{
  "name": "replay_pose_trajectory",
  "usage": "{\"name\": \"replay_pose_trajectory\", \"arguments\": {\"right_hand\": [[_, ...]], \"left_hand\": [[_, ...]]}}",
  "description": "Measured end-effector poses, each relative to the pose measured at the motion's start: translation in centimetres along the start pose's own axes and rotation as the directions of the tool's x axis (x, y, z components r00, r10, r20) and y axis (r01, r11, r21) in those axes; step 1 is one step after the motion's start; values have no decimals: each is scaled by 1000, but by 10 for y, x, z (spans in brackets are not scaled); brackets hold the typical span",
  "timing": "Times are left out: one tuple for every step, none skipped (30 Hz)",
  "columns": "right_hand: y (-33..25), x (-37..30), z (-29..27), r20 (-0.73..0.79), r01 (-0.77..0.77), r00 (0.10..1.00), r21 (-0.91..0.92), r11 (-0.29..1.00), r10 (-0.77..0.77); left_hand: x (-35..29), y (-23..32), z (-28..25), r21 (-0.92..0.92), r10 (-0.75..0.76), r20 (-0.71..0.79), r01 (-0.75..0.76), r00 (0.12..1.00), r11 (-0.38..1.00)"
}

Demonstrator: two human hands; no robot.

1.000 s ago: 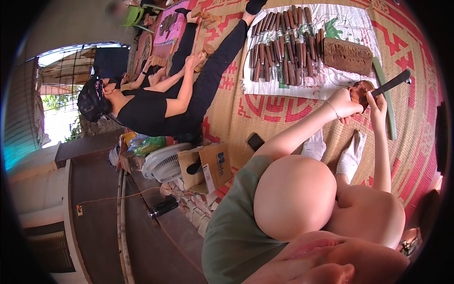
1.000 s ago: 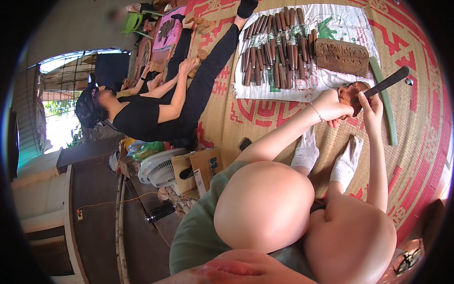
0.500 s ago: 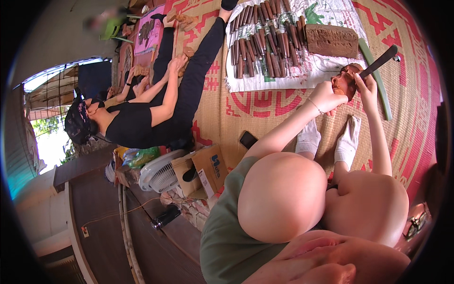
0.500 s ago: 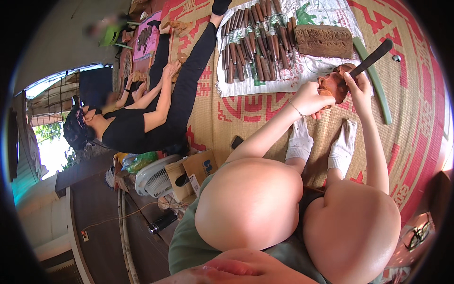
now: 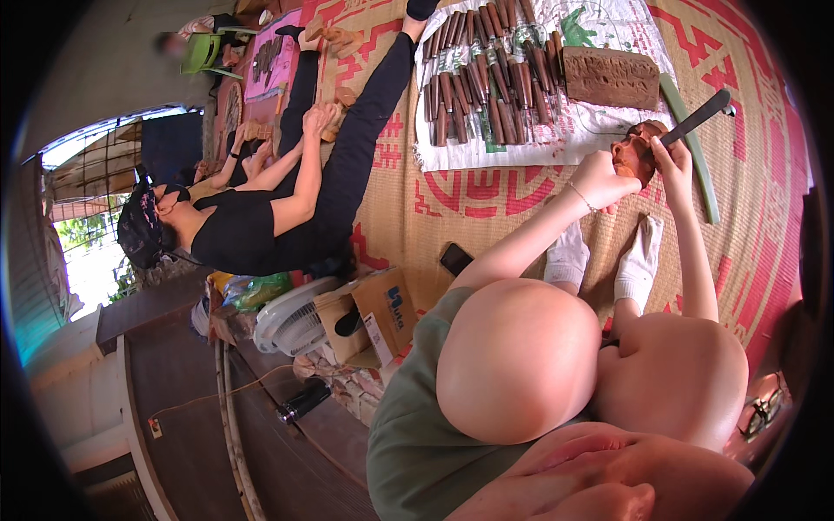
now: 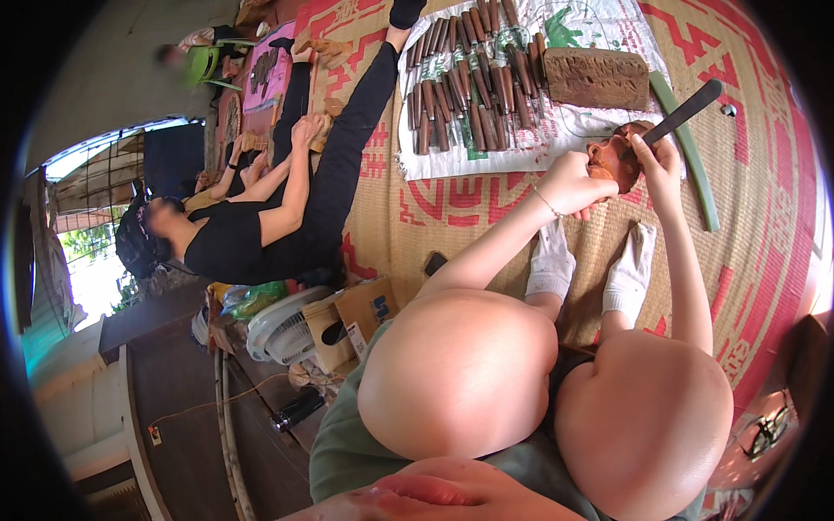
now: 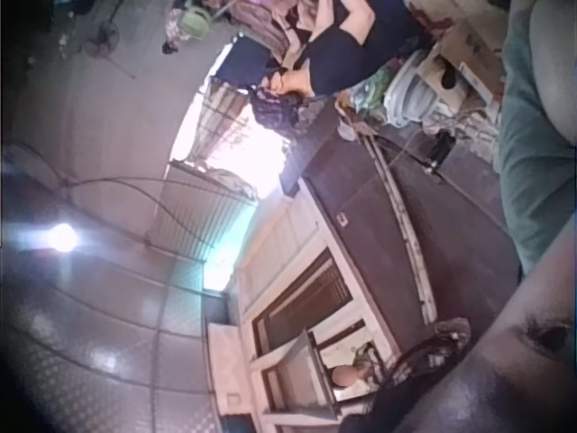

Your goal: The person sits on a mat and carves a reddish-brown wooden figurine using a knife. They hold the figurine in their left hand and use the knife in their right hand to shape the wood, occasionally rotating the object to access different sides.

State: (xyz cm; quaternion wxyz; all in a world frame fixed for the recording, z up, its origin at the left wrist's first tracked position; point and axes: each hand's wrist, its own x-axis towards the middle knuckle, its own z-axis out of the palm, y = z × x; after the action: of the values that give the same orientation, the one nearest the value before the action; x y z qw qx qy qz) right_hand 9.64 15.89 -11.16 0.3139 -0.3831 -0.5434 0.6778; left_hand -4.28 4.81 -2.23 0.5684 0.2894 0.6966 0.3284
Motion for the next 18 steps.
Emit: {"name": "replay_pose_trajectory", "arguments": {"right_hand": [[2,-2,2,10,28,1000,22,999,-28],[4,-2,3,50,75,996,-20,997,-74],[3,-3,3,36,67,997,-7,998,-67],[2,-3,3,21,59,998,6,998,-59],[1,-4,3,6,54,999,15,998,-54],[5,2,-8,4,1,1000,-71,997,-1],[9,2,-10,-8,-1,1000,-34,999,1],[4,-1,-7,-15,-3,1000,4,1000,3],[2,-3,-4,-21,-5,1000,42,999,6],[5,-3,-4,16,33,999,78,996,-34],[10,-2,-6,20,38,999,73,997,-40],[14,-1,-9,24,43,999,69,997,-45],[17,-1,-11,30,49,998,63,997,-51],[10,-3,-6,8,65,998,44,997,-65],[18,0,-12,27,31,999,6,1000,-31],[25,3,-22,-21,1,1000,3,1000,0],[32,6,-16,-34,-43,998,25,999,44],[24,6,-11,-41,-2,999,75,997,6]], "left_hand": [[1,0,-1,-6,9,9,-8,1000,1000],[1,-1,0,-16,14,16,-13,1000,1000],[1,-2,0,-25,19,23,-18,1000,1000],[4,-6,-1,-18,16,16,-15,1000,1000],[3,-6,0,-28,20,17,-20,1000,999],[2,-5,0,-38,25,16,-24,1000,999],[1,-4,1,-49,29,14,-28,999,998],[1,-4,1,-21,35,5,-35,999,999],[0,-3,2,7,41,-5,-41,999,999],[0,-2,3,34,47,-16,-47,999,998],[0,-1,3,37,55,-14,-54,998,998],[0,-1,3,39,63,-14,-62,998,997],[-1,1,3,41,72,-13,-71,997,997],[-5,4,1,57,53,-16,-52,998,997],[-4,2,0,32,55,-24,-54,998,998],[-3,0,4,5,76,-19,-76,997,997],[-7,-6,1,-16,74,-51,-75,996,997],[-8,0,0,15,85,-50,-84,995,996]]}}
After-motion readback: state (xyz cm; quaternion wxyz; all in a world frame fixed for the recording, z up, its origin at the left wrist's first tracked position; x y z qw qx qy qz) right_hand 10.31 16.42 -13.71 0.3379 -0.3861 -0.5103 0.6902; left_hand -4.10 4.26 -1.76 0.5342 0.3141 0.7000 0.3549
